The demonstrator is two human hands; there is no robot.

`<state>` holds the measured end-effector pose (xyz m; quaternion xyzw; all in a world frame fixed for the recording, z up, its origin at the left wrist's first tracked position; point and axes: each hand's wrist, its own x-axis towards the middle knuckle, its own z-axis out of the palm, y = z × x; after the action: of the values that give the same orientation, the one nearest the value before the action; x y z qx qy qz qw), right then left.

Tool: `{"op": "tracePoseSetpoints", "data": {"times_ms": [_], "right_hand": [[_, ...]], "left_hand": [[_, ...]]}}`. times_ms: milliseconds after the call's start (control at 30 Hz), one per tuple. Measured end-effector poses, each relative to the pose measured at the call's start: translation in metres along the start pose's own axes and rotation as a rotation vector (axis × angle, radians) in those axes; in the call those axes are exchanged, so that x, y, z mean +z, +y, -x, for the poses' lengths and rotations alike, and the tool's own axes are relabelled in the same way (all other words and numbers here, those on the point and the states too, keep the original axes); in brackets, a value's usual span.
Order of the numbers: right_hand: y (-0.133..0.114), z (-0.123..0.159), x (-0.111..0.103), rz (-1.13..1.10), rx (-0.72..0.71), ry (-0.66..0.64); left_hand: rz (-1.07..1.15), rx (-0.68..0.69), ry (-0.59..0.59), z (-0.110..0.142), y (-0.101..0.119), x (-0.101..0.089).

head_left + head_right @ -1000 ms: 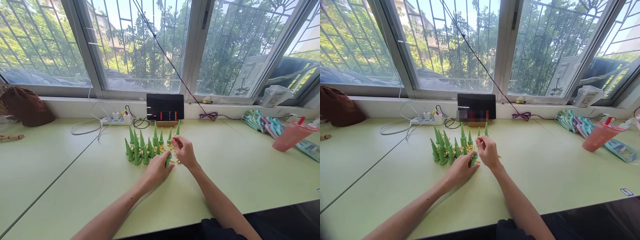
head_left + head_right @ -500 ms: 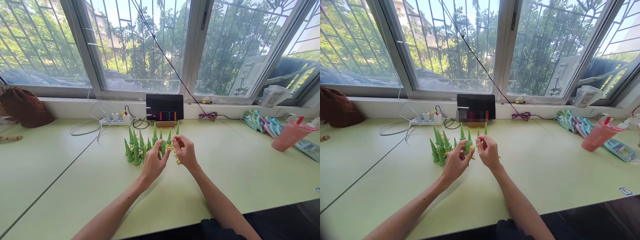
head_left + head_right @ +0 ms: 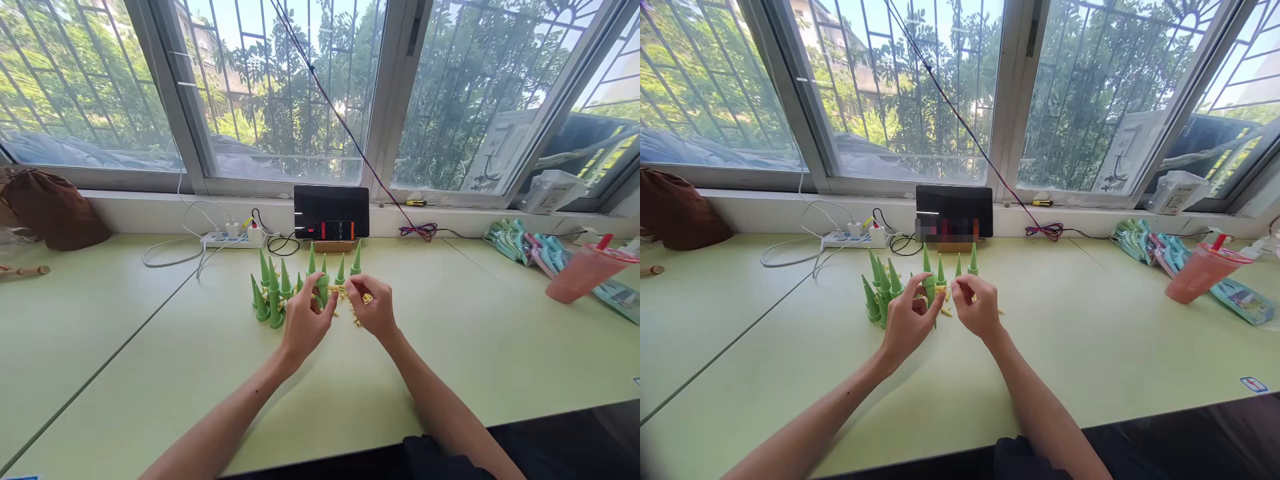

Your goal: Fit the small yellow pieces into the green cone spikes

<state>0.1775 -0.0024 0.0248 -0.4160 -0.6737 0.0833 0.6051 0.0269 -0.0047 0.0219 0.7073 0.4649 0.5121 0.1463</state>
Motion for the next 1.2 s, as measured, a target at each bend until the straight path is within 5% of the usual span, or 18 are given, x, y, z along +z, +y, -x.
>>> {"op": "tracePoseSetpoints", "data": {"times_ms": [700, 1200], "right_hand": [[0.0053, 0.0009, 0.0024, -0.065, 0.031, -0.18], [0.0073, -0.0015, 0.0046, -0.072, 0.004, -0.166]], "left_hand": [[-0.003, -0.004, -0.044, 0.0009, 0.0004, 0.0], [0.007, -0.03, -0.059, 0.0, -0.002, -0.0008]]}}
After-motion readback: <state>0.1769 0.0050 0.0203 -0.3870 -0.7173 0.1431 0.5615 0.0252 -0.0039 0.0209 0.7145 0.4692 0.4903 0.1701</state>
